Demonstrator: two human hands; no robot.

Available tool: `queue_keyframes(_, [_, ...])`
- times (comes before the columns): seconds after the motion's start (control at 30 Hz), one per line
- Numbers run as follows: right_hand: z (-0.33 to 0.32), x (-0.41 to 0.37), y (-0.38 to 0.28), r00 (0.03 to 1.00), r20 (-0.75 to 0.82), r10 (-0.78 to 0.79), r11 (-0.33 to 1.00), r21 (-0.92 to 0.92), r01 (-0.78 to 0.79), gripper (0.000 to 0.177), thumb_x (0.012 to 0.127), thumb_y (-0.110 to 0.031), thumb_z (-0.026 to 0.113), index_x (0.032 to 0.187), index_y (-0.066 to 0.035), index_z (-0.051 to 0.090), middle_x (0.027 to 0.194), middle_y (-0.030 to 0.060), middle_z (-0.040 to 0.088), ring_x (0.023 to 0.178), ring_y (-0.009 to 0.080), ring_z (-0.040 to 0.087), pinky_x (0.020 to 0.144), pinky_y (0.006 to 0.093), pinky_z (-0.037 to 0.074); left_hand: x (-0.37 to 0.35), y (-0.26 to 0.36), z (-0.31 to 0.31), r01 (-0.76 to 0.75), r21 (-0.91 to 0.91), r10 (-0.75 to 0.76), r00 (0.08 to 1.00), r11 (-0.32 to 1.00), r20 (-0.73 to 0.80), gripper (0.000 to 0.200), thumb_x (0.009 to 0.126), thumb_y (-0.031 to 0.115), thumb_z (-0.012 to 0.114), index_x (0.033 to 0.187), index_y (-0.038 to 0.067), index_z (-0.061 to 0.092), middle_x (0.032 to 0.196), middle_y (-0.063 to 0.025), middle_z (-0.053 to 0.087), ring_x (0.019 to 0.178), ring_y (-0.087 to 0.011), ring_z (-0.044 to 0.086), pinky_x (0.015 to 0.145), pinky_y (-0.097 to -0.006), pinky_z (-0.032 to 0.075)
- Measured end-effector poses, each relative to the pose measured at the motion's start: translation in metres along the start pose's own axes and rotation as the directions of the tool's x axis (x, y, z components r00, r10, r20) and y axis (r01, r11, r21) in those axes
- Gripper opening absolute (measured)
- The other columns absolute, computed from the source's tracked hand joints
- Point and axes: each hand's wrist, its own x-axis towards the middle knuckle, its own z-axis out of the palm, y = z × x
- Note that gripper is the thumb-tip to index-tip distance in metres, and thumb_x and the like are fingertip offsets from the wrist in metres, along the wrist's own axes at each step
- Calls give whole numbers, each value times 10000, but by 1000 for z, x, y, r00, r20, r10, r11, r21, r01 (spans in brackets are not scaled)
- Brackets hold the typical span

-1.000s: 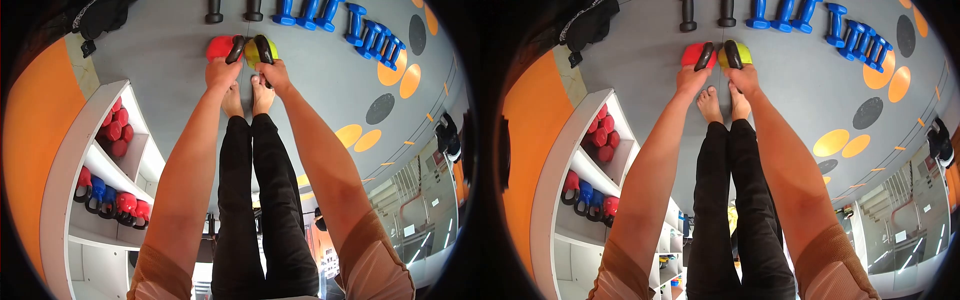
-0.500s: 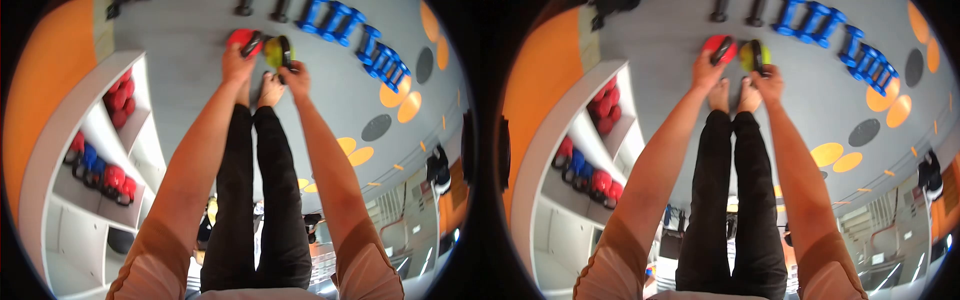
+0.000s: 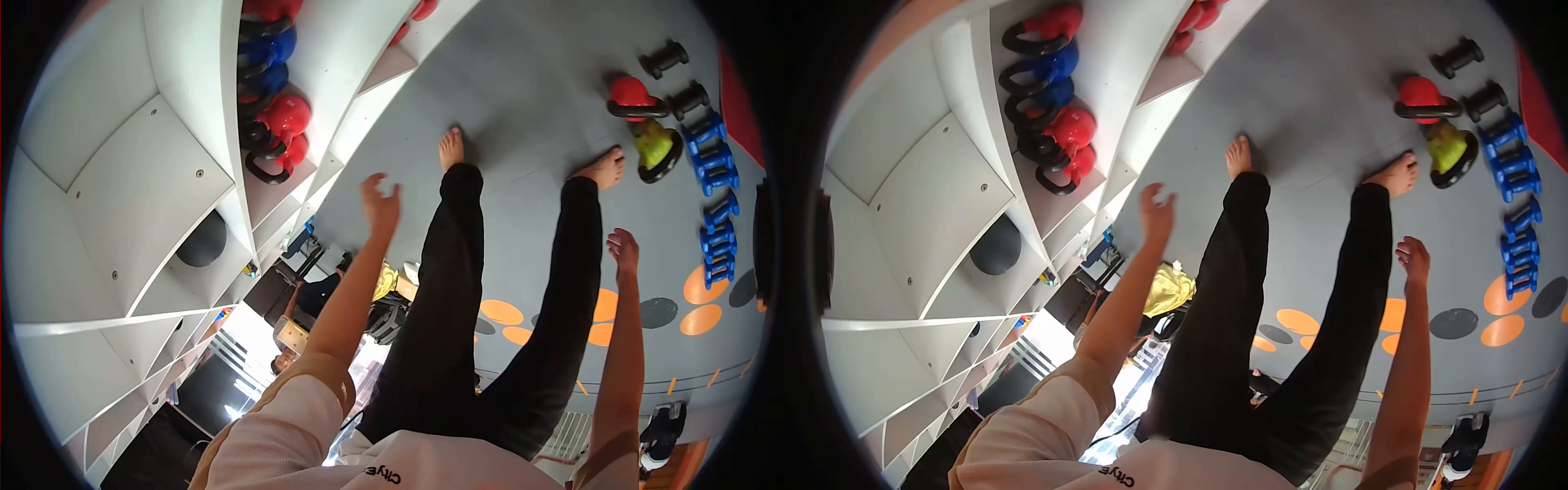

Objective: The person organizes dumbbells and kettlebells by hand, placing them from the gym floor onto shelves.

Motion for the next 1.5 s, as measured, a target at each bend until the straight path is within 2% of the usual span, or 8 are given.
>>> queue_keyframes(0.1, [38, -5, -26, 991, 17, -135, 987, -80, 136, 284, 918, -270, 499, 1050, -57, 632, 866, 42, 652, 765, 115, 608, 669, 245, 449, 37, -68, -79, 85, 392, 85, 914, 916, -397, 496, 705, 53, 727, 1121, -4, 462, 1109, -212, 476, 1012, -382, 489, 878, -452, 411])
queue_keyframes(0.33, [351, -92, -134, 647, 480, -593, 773, 114, 624, 94, 850, -126, 581, 852, -35, 603, 842, -3, 585, 743, 101, 560, 715, 276, 470, 153, -204, -159, 265, 50, -194, 809, 963, -554, 695, 761, 318, 715, 1226, -115, 433, 1225, -283, 434, 1119, -399, 493, 973, -438, 403])
queue_keyframes(0.53, [635, -230, -196, 313, 641, -701, 370, -48, 928, 276, 719, -230, 575, 848, -25, 708, 850, 202, 676, 868, 358, 660, 745, 398, 540, 221, -233, -201, 248, -760, -333, 942, 601, 43, 294, 897, 244, 534, 1084, 23, 586, 994, -87, 623, 908, -192, 603, 865, -315, 449])
queue_keyframes(0.7, [713, -267, -205, 482, 760, -436, 484, -254, 838, 373, 749, -211, 579, 1087, -95, 686, 1116, 99, 663, 1028, 235, 648, 833, 341, 526, 226, -182, -202, 440, -880, -367, 859, 178, 356, 152, 927, 186, 518, 823, 106, 594, 726, -1, 548, 633, -85, 520, 582, -227, 441])
queue_keyframes(0.77, [734, -262, -193, 510, 763, -397, 633, -174, 754, 397, 748, -234, 578, 1099, -77, 679, 1105, 100, 663, 1026, 240, 646, 838, 323, 520, 236, -200, -206, 668, -661, 171, 736, -342, 655, 348, 959, 223, 462, 616, 174, 432, 516, 58, 381, 436, -52, 378, 399, -190, 306])
queue_keyframes(1.2, [689, -254, -161, 604, 719, -344, 521, -389, 760, 355, 619, -300, 663, 909, -104, 723, 877, 89, 702, 868, 224, 684, 718, 324, 533, 208, -167, -187, 487, -851, -209, 827, -197, 522, 355, 879, 117, 438, 553, 195, 322, 463, 88, 250, 359, -19, 195, 386, -159, 188])
queue_keyframes(1.37, [642, -234, -127, 486, 736, -471, 393, -318, 863, 269, 603, -241, 625, 753, -22, 672, 690, 176, 634, 694, 298, 653, 560, 379, 500, 187, -156, -175, 474, -874, -351, 841, 109, 412, 378, 890, 124, 478, 561, 167, 297, 481, 67, 218, 396, -53, 188, 410, -219, 183])
queue_keyframes(1.5, [569, -237, -100, 658, 521, -543, 713, -129, 690, 158, 667, -134, 604, 709, 16, 579, 583, 141, 548, 566, 243, 572, 532, 354, 427, 130, -111, -160, 424, -767, -294, 903, 481, 314, 397, 898, 129, 515, 551, 135, 321, 469, 43, 258, 389, -76, 231, 388, -265, 184])
